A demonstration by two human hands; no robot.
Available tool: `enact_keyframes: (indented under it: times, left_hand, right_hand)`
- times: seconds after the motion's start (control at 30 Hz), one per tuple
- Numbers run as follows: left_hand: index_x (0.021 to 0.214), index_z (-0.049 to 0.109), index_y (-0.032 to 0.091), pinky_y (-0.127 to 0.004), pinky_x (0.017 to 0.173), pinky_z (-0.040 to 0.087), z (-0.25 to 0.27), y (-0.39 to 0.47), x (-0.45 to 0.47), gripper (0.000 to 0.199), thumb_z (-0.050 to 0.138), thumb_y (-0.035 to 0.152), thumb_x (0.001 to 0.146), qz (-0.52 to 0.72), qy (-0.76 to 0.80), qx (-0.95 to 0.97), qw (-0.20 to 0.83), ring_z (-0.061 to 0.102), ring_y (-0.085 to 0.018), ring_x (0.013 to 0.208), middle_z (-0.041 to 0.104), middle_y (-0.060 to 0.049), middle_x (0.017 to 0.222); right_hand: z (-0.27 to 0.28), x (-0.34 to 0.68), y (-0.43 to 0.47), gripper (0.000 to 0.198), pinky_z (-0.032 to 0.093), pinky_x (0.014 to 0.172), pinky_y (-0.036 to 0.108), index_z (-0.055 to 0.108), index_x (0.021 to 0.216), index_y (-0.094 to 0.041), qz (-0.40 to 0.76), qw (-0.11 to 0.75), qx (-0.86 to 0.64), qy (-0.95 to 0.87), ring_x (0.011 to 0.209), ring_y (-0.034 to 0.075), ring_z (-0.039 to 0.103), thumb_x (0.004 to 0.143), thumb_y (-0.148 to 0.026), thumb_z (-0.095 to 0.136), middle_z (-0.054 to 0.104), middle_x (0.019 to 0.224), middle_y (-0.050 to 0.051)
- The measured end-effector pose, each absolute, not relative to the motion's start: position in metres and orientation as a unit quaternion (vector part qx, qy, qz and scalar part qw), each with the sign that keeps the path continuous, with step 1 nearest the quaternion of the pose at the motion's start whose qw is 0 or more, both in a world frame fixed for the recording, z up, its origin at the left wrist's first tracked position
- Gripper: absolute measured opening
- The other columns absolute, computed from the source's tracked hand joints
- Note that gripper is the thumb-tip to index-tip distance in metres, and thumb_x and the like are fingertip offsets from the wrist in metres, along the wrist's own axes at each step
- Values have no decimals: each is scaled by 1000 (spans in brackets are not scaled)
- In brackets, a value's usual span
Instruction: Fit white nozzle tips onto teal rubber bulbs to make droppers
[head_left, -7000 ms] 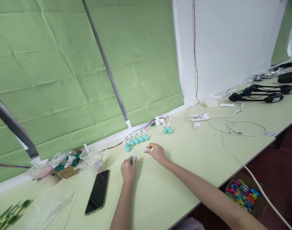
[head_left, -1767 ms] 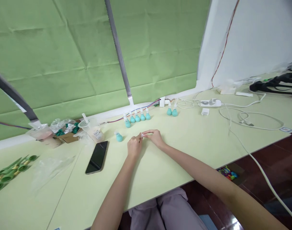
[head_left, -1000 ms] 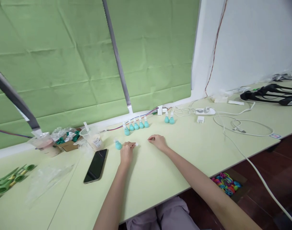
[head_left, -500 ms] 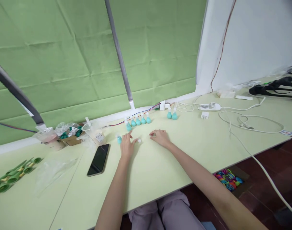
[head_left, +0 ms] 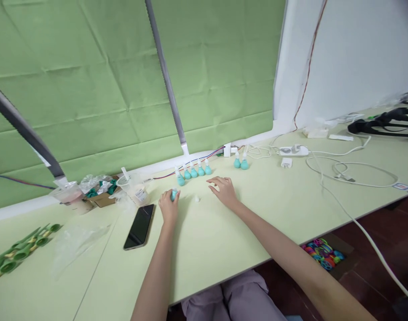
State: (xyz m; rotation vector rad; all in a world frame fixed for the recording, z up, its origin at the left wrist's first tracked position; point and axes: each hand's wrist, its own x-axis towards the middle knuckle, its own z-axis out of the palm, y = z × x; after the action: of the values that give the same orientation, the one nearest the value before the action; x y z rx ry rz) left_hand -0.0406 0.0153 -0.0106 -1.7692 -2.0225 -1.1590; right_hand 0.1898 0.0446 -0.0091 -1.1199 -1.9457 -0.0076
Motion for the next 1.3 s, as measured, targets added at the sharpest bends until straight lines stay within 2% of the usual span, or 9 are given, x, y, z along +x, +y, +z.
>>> enact_keyframes:
  times: [0.1, 0.23, 0.37, 0.53, 0.73, 1.07, 1.17, 1.3]
  left_hand:
    - [97, 60, 20, -34, 83, 33, 3, -3, -6, 29, 46, 41, 83, -322, -615, -700, 171, 51, -21, 90, 62, -7, 89]
    - [95, 60, 21, -35, 80, 32, 10, -15, 21, 24, 45, 37, 84, -284, -552, -758, 199, 50, -19, 84, 60, -5, 83]
    - [95, 59, 21, -36, 80, 31, 8, -16, 21, 22, 45, 34, 84, -250, -537, -773, 227, 48, -20, 83, 59, -5, 82]
    - [96, 59, 20, -37, 81, 30, 4, -14, 16, 20, 46, 30, 83, -213, -510, -790, 266, 48, -21, 85, 58, -6, 82]
    - [95, 61, 21, -38, 80, 31, -1, -11, 15, 19, 50, 26, 80, -210, -501, -798, 261, 48, -22, 85, 58, -6, 79]
    - [94, 60, 22, -37, 80, 30, 4, -11, 13, 17, 49, 28, 81, -186, -502, -800, 270, 47, -21, 85, 58, -6, 81]
    - [95, 59, 22, -37, 81, 30, 4, -12, 13, 17, 49, 28, 81, -186, -503, -801, 268, 46, -21, 86, 58, -6, 81]
    - [94, 60, 22, -37, 80, 30, 3, -12, 14, 18, 49, 30, 82, -196, -502, -804, 251, 46, -22, 85, 58, -6, 80]
  right_hand:
    - [-1, 185, 34, 23, 28, 87, 30, 59, 107, -26, -68, 469, -350, -808, 94, 14, 56, 89, -28, 45, 63, 103, 4]
    - [-3, 186, 33, 18, 30, 82, 30, 61, 99, -25, -157, 476, -271, -822, 82, 11, 57, 89, -25, 46, 66, 93, 2]
    - [-6, 192, 36, 22, 31, 81, 29, 60, 92, -24, -229, 450, -230, -832, 79, 9, 56, 90, -14, 41, 66, 91, 0]
    - [-1, 193, 36, 22, 32, 78, 29, 57, 88, -20, -292, 377, -200, -856, 76, 11, 52, 89, -10, 38, 63, 91, 1]
    - [0, 190, 36, 20, 33, 65, 28, 53, 87, -17, -271, 283, -219, -894, 74, 15, 49, 89, -10, 34, 57, 84, 4]
    - [-2, 188, 36, 18, 35, 59, 24, 49, 87, -16, -137, 293, -247, -913, 71, 13, 49, 92, -17, 32, 52, 85, 4]
    - [-5, 190, 38, 18, 35, 60, 25, 49, 87, -16, -156, 307, -239, -908, 74, 13, 50, 93, -18, 32, 54, 86, 4]
    - [-10, 193, 39, 18, 34, 64, 26, 51, 91, -18, -238, 319, -209, -893, 78, 14, 50, 92, -17, 33, 56, 88, 4]
